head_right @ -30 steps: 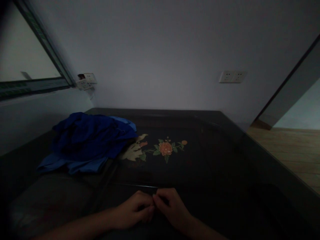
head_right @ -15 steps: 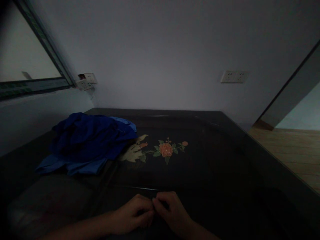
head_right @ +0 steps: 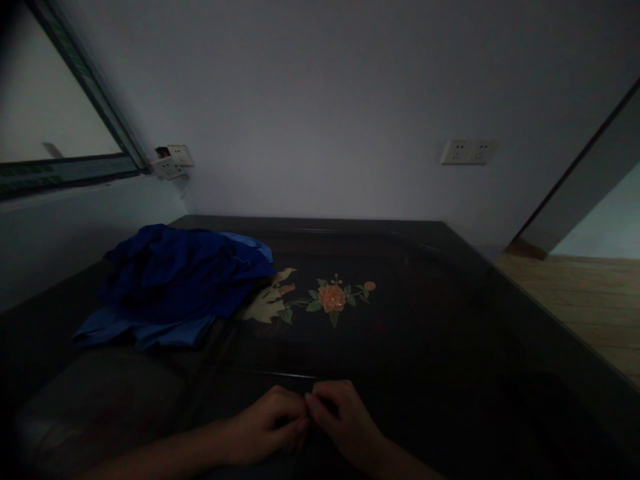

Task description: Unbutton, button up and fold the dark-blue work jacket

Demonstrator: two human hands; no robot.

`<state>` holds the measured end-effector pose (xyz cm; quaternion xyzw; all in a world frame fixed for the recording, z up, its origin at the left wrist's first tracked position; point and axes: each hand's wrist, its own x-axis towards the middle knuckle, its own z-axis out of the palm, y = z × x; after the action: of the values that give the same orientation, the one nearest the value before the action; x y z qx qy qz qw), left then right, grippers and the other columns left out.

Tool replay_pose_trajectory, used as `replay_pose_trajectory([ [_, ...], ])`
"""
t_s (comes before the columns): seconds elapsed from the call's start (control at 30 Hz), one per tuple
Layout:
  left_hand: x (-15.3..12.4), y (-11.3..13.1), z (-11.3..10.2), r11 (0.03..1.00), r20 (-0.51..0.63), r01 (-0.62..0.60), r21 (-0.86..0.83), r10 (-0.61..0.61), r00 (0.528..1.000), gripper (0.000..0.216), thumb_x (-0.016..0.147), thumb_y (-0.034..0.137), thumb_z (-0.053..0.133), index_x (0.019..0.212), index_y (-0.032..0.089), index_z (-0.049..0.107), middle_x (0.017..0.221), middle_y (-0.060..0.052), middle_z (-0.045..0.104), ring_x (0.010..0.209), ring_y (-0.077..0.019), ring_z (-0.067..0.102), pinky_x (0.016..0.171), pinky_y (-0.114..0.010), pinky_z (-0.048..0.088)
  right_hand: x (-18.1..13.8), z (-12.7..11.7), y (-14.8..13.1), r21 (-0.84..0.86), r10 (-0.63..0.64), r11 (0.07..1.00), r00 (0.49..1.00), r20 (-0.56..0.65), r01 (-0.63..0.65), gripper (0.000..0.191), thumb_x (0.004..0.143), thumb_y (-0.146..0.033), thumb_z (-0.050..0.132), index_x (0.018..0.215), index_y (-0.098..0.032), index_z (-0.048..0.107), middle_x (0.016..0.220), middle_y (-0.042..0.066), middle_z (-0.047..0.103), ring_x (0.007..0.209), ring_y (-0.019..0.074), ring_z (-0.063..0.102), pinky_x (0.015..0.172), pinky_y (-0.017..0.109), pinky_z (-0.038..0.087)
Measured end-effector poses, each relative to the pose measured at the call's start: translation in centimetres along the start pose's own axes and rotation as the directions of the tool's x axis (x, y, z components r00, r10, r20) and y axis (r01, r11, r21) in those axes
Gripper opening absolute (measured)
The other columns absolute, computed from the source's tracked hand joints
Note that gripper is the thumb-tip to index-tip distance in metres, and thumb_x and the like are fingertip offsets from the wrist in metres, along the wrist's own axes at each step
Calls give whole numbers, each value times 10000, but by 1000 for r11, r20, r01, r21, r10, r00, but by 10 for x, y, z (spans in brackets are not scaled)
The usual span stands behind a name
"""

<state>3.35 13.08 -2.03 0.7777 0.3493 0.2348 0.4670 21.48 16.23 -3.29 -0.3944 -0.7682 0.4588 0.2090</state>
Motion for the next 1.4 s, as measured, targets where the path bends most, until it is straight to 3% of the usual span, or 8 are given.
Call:
replay_pose_trajectory([
  [0.27, 0, 1, 0, 1000, 6, 7, -1, -7, 1000, 478, 947, 438, 328, 669, 134, 570, 593, -6, 527, 542, -85, 490, 539, -175, 383, 1, -1, -3, 36, -45, 998, 999, 25, 44, 452, 866, -534, 356, 564, -198, 373, 549, -38, 376, 552, 112, 371, 533, 251, 273],
  [0.87, 0, 6, -1, 999, -12, 5, -36, -5, 1000, 515, 937, 485, 325, 640, 130, 552, 575, -5, 510, 527, -82, 478, 519, -177, 360, 0, -1, -2, 0, -38, 999, 999, 2, 38, 417, 869, -488, 384, 575, -195, 417, 565, -31, 429, 577, 118, 425, 570, 249, 312],
  [1.4, 0, 4, -1, 1000, -3, 6, -6, -6, 1000, 450, 945, 398, 352, 676, 126, 590, 588, -9, 548, 533, -82, 490, 527, -172, 376, -1, -1, 0, -35, -25, 999, 999, -33, 24, 401, 859, -491, 397, 584, -200, 412, 581, -26, 431, 606, 129, 427, 597, 253, 325],
])
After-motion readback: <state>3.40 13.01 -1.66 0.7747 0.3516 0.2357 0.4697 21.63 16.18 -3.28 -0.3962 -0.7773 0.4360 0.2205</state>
